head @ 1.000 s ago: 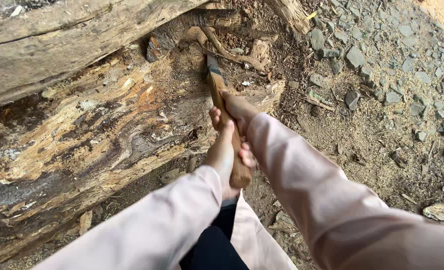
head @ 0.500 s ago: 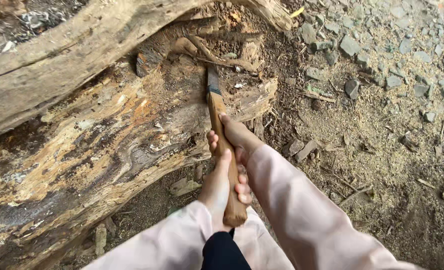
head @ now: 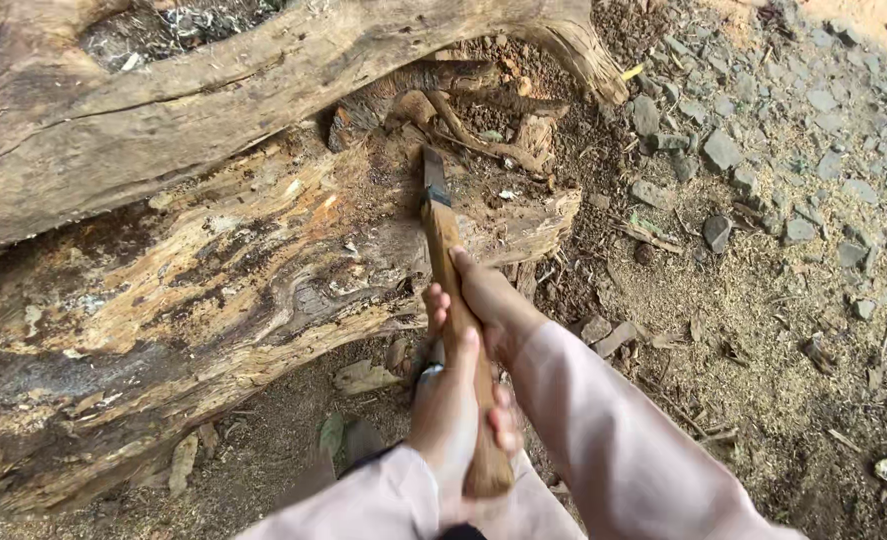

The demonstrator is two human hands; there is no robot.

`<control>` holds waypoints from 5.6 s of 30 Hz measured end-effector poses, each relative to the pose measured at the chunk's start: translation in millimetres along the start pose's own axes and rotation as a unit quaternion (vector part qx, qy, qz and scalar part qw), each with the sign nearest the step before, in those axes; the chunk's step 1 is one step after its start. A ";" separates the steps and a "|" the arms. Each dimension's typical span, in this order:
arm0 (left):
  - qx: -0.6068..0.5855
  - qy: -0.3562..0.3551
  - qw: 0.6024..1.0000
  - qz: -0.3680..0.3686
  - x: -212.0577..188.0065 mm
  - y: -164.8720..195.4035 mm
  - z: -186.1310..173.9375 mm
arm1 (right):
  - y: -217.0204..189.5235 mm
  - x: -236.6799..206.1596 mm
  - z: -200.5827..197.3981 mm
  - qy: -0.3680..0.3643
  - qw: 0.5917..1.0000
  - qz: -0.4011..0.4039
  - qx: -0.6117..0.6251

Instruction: The person uses a small axe to repeatedly strike and split a large log on the ground. They adjust their grip and stance while continuing to chop the same section of the log throughout the clip.

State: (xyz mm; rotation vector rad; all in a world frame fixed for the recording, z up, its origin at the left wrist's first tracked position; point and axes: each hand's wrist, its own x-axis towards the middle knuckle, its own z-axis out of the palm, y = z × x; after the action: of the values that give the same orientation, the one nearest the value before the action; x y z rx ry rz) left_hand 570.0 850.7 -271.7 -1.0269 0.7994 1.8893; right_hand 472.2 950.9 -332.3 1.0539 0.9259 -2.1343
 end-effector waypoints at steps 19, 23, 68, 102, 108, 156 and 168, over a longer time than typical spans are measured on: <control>-0.108 -0.123 0.987 0.013 37.9 94.3 44.6 | -70.9 51.8 40.9 -0.014 1.000 0.020 0.002; -0.138 -0.121 0.983 0.013 36.0 87.0 37.9 | -55.8 50.2 19.5 -0.014 1.000 0.015 0.019; -0.092 -0.112 0.989 0.003 85.3 76.4 53.6 | -91.7 66.5 3.1 -0.007 1.000 -0.029 0.000; -0.236 -0.285 0.898 -0.238 -35.8 -36.9 -40.4 | 33.3 -78.4 -23.3 0.007 0.985 -0.080 0.150; -0.281 -0.314 0.872 -0.248 -48.2 -2.3 -13.1 | -10.2 -24.7 -51.2 -0.205 0.929 -0.021 0.307; -0.145 -0.205 0.959 -0.134 40.2 29.5 33.9 | -68.4 28.7 -38.4 -0.019 0.987 -0.050 0.152; -0.147 -0.223 0.945 -0.189 -21.2 -25.1 -94.6 | 43.9 -39.4 -8.4 0.001 0.987 -0.074 0.143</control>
State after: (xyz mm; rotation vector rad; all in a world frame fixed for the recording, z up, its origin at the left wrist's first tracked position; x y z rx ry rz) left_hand 632.3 777.8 -300.7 -0.8054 0.0496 1.8285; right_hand 528.7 938.9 -317.5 1.1548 0.7324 -2.4438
